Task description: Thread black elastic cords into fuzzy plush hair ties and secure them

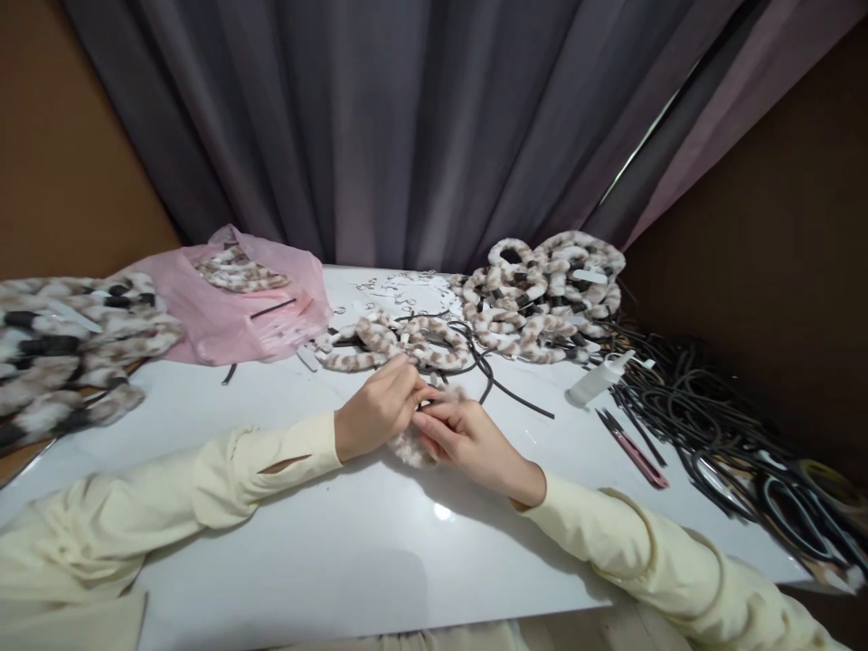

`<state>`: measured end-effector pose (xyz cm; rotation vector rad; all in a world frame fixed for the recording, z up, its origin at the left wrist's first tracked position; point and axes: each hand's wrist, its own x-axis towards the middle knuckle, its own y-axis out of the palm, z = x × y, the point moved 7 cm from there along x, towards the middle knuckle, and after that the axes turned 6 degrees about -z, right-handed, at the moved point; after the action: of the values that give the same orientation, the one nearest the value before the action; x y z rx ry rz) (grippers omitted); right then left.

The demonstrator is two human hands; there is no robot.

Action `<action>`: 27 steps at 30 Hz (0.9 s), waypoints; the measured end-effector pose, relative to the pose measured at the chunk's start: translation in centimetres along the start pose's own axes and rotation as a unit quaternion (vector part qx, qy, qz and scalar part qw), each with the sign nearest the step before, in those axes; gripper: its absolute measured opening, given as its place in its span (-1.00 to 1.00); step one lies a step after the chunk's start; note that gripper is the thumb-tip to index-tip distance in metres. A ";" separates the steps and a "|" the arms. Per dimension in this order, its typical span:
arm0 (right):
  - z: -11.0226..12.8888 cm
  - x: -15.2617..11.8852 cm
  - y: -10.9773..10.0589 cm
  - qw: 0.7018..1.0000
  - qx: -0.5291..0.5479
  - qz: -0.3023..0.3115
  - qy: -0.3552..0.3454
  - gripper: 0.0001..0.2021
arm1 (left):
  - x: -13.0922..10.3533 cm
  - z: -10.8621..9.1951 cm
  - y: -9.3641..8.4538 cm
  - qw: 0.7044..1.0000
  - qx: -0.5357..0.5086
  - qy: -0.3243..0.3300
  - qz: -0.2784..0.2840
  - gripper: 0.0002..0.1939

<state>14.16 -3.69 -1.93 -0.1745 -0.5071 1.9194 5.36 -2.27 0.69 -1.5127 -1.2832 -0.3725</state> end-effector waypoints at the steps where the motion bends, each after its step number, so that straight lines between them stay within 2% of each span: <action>1: 0.2 0.0 0.1 1.000 0.002 0.009 -0.005 -0.58 | -0.1 0.0 0.1 1.000 0.005 0.005 0.008 -0.78; 5: 0.1 0.2 -0.5 1.000 -0.015 -0.010 -0.011 -0.59 | 0.2 0.5 0.3 0.999 0.024 -0.016 0.016 -0.78; 9: 0.0 0.5 -1.3 0.992 -0.107 -0.042 -0.049 -0.70 | 0.7 1.3 0.2 0.998 0.051 -0.032 0.015 -0.78; 14: 0.7 -0.2 -1.4 0.950 -0.263 -0.084 -0.146 -0.79 | 0.6 2.0 1.1 0.995 0.081 -0.002 0.062 -0.73; 18: 1.1 -0.9 -0.9 0.913 -0.352 -0.085 -0.188 -0.81 | 0.2 2.3 1.6 0.992 0.102 0.013 0.076 -0.70; 21: 1.3 -1.3 -0.4 0.897 -0.380 -0.076 -0.212 -0.81 | -0.3 2.2 2.2 0.990 0.099 0.022 0.098 -0.71; 24: 1.2 -1.1 -1.0 0.905 -0.361 -0.086 -0.209 -0.82 | -0.6 2.0 2.3 0.992 0.068 0.011 0.105 -0.72; 27: 0.6 -0.3 -2.7 0.923 -0.315 -0.121 -0.182 -0.82 | -0.6 1.9 1.8 0.995 0.034 -0.052 0.077 -0.76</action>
<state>16.34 -3.31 -0.27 -0.1567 -1.3333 1.4925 5.95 -0.66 -1.39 -1.5783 -1.2386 -0.1506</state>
